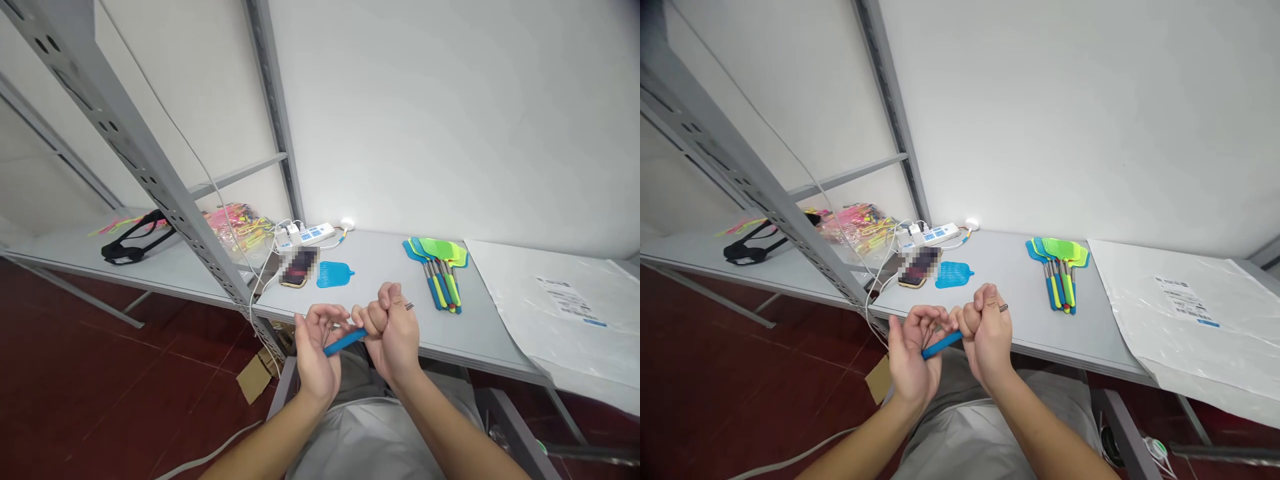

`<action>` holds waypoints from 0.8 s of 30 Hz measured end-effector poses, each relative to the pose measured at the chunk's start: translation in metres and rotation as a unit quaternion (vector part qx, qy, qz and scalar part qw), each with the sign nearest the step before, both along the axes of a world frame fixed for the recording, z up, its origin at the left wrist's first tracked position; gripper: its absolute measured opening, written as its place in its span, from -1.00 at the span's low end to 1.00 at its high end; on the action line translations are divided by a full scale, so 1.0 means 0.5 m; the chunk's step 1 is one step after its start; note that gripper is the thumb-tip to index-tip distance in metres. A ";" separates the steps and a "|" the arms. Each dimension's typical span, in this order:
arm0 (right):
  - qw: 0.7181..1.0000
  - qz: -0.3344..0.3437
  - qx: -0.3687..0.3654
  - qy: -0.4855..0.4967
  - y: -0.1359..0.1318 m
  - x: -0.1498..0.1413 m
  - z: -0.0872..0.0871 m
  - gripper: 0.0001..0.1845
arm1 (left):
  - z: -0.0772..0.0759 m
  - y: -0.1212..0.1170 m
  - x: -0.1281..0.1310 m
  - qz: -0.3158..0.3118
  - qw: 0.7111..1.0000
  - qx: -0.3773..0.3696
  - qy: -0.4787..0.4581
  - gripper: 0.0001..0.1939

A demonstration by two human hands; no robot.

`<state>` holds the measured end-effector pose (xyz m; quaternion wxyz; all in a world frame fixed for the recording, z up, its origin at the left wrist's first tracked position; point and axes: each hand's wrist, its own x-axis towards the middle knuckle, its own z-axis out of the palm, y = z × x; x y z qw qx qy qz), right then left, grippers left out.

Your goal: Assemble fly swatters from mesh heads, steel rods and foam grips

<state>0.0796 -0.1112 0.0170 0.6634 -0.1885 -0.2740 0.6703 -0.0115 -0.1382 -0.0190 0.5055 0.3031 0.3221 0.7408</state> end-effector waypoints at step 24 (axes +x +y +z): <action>0.687 0.025 0.167 -0.706 0.322 -0.112 -0.140 -0.23 | -0.111 0.108 -0.108 -0.048 0.984 -0.163 0.051 -0.66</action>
